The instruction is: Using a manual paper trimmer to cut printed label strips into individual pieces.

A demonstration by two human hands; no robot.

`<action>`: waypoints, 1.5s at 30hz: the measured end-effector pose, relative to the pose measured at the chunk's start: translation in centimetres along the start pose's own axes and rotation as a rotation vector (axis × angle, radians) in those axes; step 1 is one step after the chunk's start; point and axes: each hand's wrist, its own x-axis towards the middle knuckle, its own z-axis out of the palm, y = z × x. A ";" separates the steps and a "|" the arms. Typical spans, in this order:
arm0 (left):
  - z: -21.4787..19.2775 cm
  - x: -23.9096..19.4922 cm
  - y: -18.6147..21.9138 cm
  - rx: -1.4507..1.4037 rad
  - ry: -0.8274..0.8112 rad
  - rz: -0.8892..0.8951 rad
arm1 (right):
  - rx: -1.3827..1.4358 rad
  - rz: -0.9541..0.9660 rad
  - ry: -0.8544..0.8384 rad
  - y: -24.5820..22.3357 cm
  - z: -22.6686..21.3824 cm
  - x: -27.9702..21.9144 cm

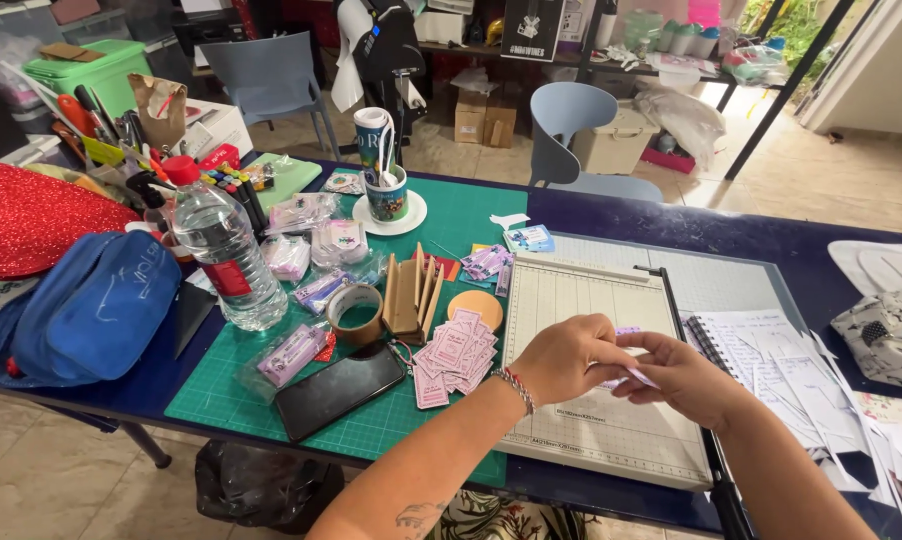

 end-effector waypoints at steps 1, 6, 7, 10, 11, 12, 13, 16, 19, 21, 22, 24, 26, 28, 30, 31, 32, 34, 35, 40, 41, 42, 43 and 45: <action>0.3 -0.1 -0.3 0.211 0.121 0.098 | 0.019 0.043 0.030 -1.2 0.7 -0.8; -0.8 -0.8 0.1 0.630 0.284 0.477 | 0.092 0.163 -0.044 -1.4 -0.2 -2.0; -0.7 -1.1 -0.1 0.669 0.272 0.496 | 0.021 0.153 0.002 -1.1 0.0 -2.2; 0.8 -1.7 -1.6 0.760 0.277 0.409 | -0.102 0.118 0.086 -1.3 0.8 -2.7; 1.2 -1.6 -2.4 0.820 0.299 0.307 | -0.160 0.082 0.120 -1.6 1.0 -2.7; 0.6 -1.8 -2.4 0.817 0.295 0.307 | -0.157 0.084 0.122 -1.1 0.3 -2.4; -0.1 -2.0 -2.4 0.825 0.314 0.264 | -0.174 0.068 0.144 -0.6 -0.3 -2.0; -1.5 -2.9 -2.7 0.753 0.366 0.142 | -0.203 0.046 0.196 0.1 -1.5 -1.5; -1.5 -3.5 -2.0 0.491 0.360 -0.074 | -0.178 0.029 0.244 0.3 -1.0 -1.0; -1.6 -3.0 -0.2 0.310 0.321 -0.205 | -0.141 0.014 0.261 -0.2 0.3 -1.2; -1.9 -2.6 1.2 0.115 0.247 -0.333 | -0.109 0.018 0.259 -0.7 1.3 -1.5; -1.5 -1.9 2.3 -0.089 0.177 -0.467 | -0.084 0.031 0.251 -1.8 2.8 -2.2; -0.6 -1.6 1.7 -0.185 0.158 -0.381 | -0.170 0.039 0.257 -2.5 4.2 -2.9; -0.5 -0.6 1.4 -0.210 0.124 -0.419 | -0.288 0.066 0.261 -3.4 4.7 -3.7; -1.5 0.4 1.6 -0.228 0.089 -0.449 | -0.403 0.086 0.265 -4.1 4.2 -4.2; -2.4 0.7 1.9 -0.126 -0.055 -0.469 | -0.469 0.055 0.318 -4.2 3.4 -4.4; -3.3 1.1 2.2 -0.022 -0.198 -0.486 | -0.535 0.025 0.371 -4.3 2.6 -4.6; -4.0 2.5 2.1 0.116 -0.417 -0.525 | -0.602 0.076 0.433 -5.5 2.4 -5.8; -4.3 3.3 2.0 0.256 -0.629 -0.558 | -0.675 0.124 0.490 -6.2 2.3 -6.3; -2.1 3.8 0.3 0.342 -0.607 -0.532 | -0.564 0.108 0.575 -5.3 0.2 -8.7; -2.0 3.8 0.5 0.318 -0.575 -0.556 | -0.501 0.074 0.614 -4.7 -0.4 -9.3; -1.9 3.4 0.0 0.320 -0.583 -0.547 | -0.494 0.075 0.624 -3.6 -1.9 -9.7; -1.5 3.0 -0.5 0.294 -0.494 -0.489 | -0.437 0.005 0.674 -2.3 -3.3 -10.5; -0.9 2.1 -1.0 0.263 -0.419 -0.420 | -0.372 -0.060 0.740 -0.1 -5.6 -12.0</action>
